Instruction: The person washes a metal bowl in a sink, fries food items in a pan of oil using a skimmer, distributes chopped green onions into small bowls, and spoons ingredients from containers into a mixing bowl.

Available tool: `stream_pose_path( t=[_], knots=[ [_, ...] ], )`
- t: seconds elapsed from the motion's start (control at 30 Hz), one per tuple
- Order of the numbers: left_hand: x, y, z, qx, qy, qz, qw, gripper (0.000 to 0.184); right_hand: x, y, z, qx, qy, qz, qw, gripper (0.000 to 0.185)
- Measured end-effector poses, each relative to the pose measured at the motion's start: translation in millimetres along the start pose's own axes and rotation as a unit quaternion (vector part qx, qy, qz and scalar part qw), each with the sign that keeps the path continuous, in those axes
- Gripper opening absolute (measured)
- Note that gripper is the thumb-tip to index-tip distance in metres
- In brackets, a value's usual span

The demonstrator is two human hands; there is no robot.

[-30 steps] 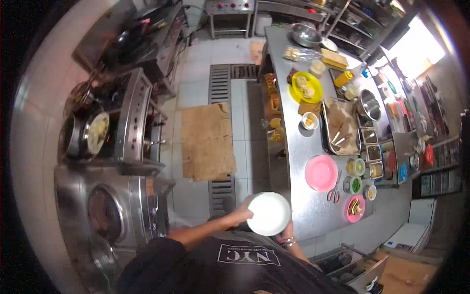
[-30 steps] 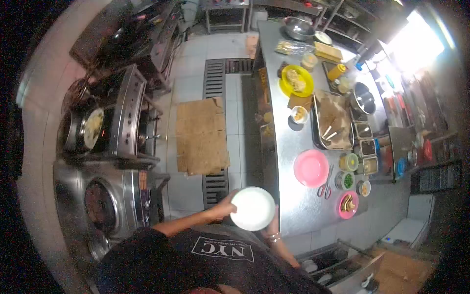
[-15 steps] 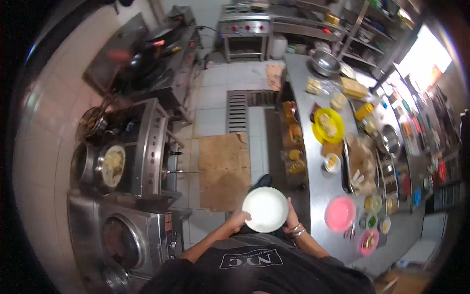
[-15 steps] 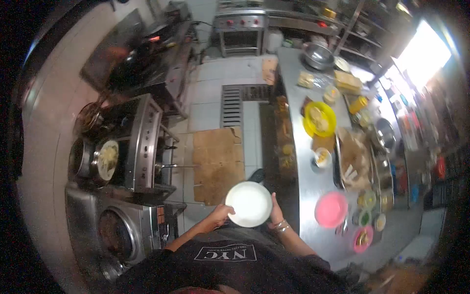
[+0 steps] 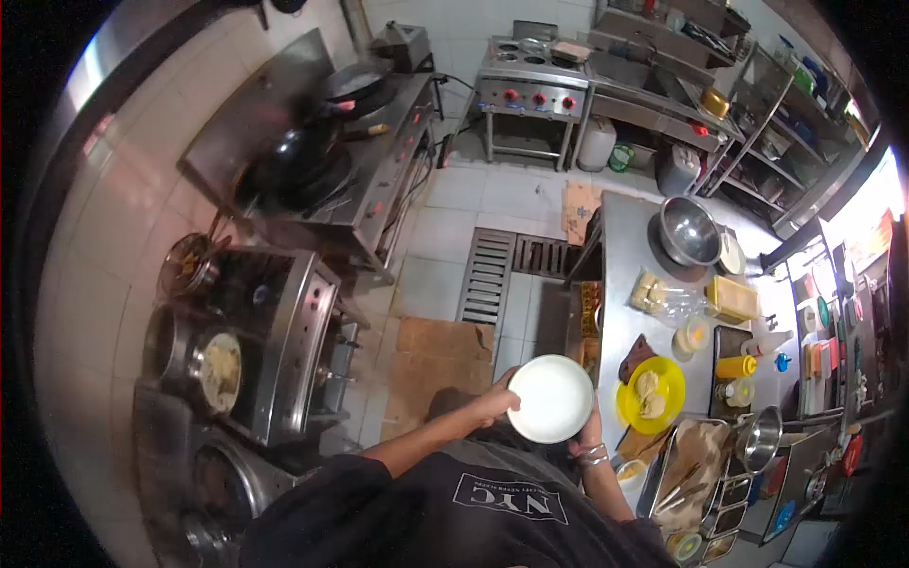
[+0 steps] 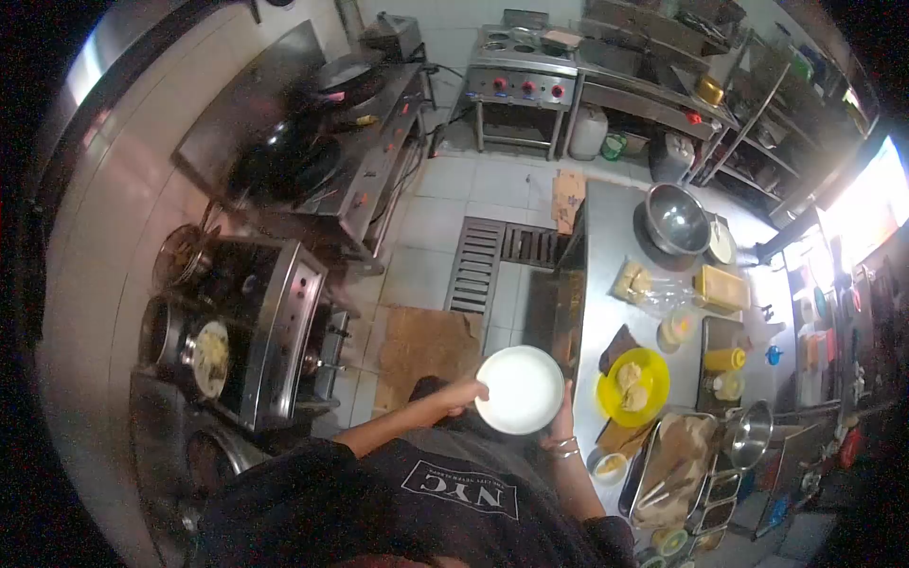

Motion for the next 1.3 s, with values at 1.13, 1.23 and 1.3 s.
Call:
stream_pose_path(
  t=[1.13, 1.23, 1.3],
  knots=[
    [93.4, -376.5, 558.2, -0.053, 0.3, 0.252, 0.919, 0.07, -84.0, 268.0, 289.9, -0.307, -0.67, -0.117, 0.666, 0.068],
    [87.8, -376.6, 542.9, -0.05, 0.228, 0.257, 0.938, 0.062, -120.0, 276.2, 224.6, -0.139, -0.834, -0.125, 0.519, 0.078],
    [91.3, -375.6, 538.1, -0.062, 0.242, 0.264, 0.931, 0.061, -185.3, 280.9, 245.7, -0.187, -0.792, -0.032, 0.58, 0.077]
  ],
)
Point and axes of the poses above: each hand's wrist, its own z-axis towards the middle knuckle, its own x-axis out of the palm, y = z × x, the point moved 9 cm from there along z, towards the middle knuckle, and after that the axes turned 4 degrees about z, right-handed, at the moved point
